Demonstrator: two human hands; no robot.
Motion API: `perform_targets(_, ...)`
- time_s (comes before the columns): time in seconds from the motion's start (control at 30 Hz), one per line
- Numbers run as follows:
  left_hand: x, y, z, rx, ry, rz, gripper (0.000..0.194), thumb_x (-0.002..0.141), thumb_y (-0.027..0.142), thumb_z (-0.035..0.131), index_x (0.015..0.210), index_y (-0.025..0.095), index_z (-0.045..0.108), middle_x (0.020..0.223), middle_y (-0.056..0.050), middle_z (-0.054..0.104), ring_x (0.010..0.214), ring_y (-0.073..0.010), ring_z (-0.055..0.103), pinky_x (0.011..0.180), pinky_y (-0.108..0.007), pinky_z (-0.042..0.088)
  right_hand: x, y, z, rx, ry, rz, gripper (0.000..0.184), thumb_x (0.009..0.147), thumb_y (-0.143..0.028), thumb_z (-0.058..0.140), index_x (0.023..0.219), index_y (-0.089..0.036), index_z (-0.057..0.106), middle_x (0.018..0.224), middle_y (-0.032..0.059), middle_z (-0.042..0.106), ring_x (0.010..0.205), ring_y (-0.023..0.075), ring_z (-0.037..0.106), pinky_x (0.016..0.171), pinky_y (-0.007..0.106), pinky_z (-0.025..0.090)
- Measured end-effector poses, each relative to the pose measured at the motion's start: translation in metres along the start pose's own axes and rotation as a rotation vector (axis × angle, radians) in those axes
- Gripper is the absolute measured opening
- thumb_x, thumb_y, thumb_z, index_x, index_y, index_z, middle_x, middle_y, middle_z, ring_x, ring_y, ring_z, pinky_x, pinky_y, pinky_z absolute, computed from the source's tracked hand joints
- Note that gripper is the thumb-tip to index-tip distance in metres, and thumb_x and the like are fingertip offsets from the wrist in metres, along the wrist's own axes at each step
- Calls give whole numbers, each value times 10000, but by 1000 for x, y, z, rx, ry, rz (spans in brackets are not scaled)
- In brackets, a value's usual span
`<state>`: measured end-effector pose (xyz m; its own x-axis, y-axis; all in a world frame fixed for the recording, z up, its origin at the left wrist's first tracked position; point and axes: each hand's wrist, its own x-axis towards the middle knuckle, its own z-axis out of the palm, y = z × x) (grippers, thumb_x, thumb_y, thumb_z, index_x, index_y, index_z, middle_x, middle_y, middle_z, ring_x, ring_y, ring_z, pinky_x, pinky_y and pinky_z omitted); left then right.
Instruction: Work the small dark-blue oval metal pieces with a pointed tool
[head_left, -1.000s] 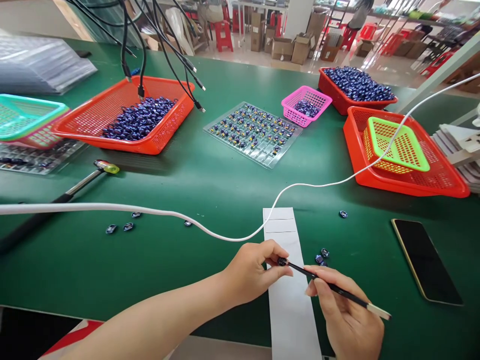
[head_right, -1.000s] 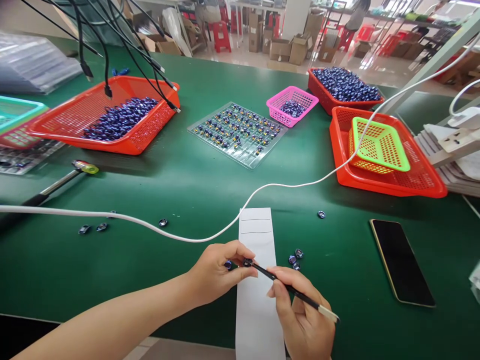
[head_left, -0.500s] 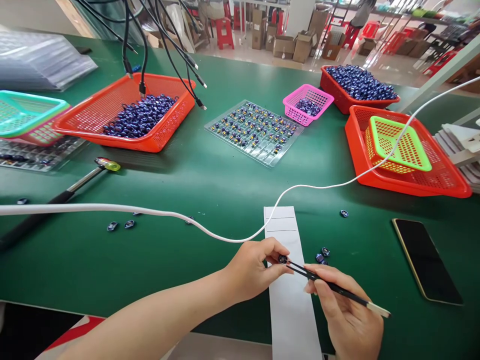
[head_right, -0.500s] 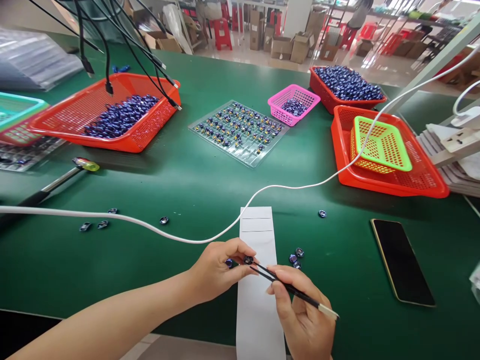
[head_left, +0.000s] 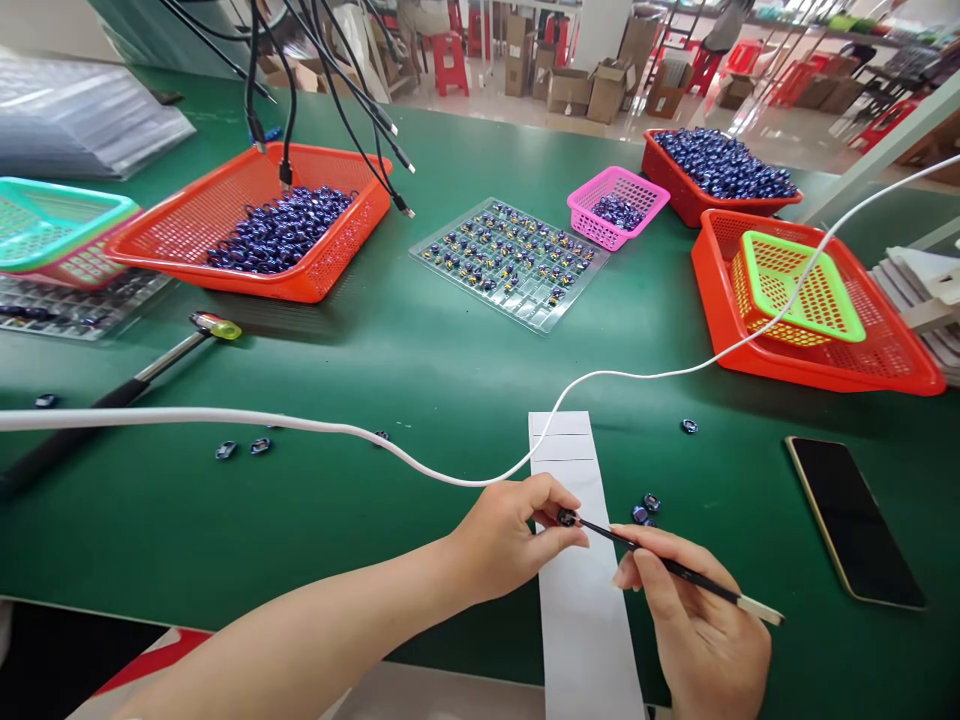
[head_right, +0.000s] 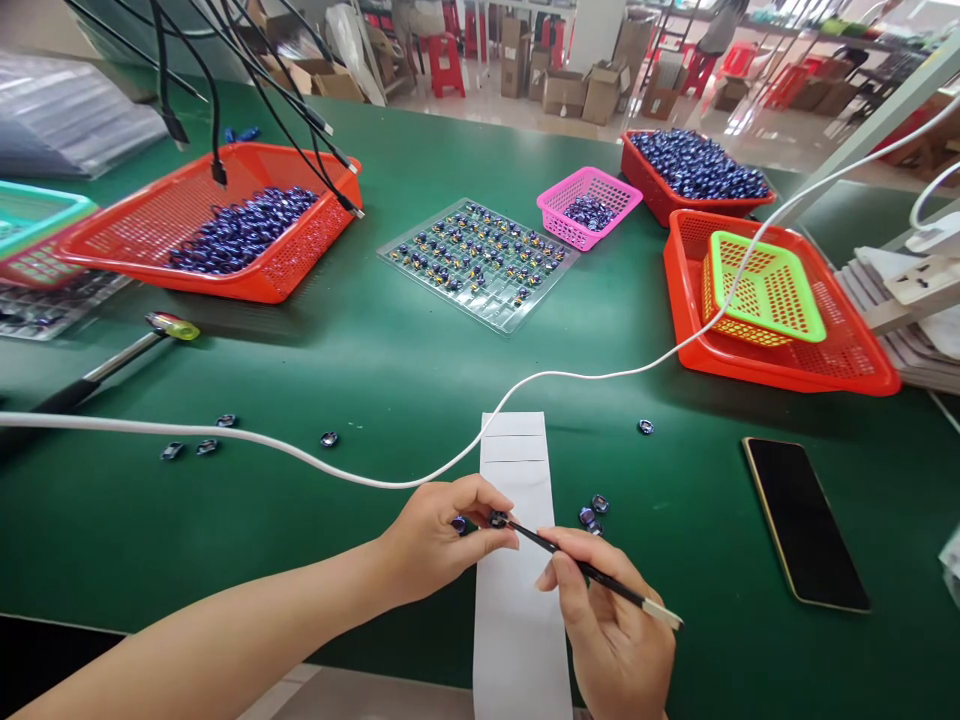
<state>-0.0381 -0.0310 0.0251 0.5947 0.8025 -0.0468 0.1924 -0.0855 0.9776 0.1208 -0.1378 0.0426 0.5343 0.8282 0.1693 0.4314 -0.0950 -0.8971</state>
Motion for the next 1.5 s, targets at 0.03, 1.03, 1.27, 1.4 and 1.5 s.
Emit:
perform_targets(0.03, 0, 0, 0, 3, 1, -3, 190, 749, 221, 787, 888, 173, 668, 796, -28, 772, 699, -150, 719, 675, -232, 554, 0, 0, 0, 6, -3, 2, 196, 889, -377, 650, 940, -217, 750, 656, -4, 695, 561, 137, 658, 619, 233, 577)
perform_targets(1.03, 1, 1, 3, -199, -18, -178, 249, 691, 265, 808, 844, 167, 639, 750, -22, 724, 654, -144, 673, 637, -247, 537, -2, 7, 2, 154, -7, -184, 109, 880, -181, 647, 953, -223, 717, 915, 45, 761, 603, 166, 714, 623, 307, 623)
perform_targets(1.27, 1, 1, 4, -305, -38, -242, 274, 673, 256, 810, 857, 157, 633, 766, -43, 733, 700, -183, 709, 671, -286, 552, 0, 18, -5, 111, -123, -283, 223, 876, -89, 630, 1043, -226, 685, 993, 43, 754, 744, 186, 745, 707, 309, 627)
perform_targets(1.4, 1, 1, 4, -375, -60, -266, 279, 673, 238, 802, 866, 159, 616, 773, -54, 742, 735, -211, 728, 708, -323, 563, 0, 22, -7, 102, -145, -304, 254, 877, -66, 625, 1069, -225, 672, 1018, 45, 748, 777, 185, 745, 734, 310, 626)
perform_targets(1.5, 1, 1, 3, -397, -65, -277, 277, 674, 219, 799, 868, 161, 609, 772, -52, 744, 743, -211, 730, 724, -333, 565, 0, 21, -8, 103, -160, -327, 267, 875, -52, 622, 1076, -222, 668, 1022, 49, 746, 827, 194, 744, 746, 305, 624)
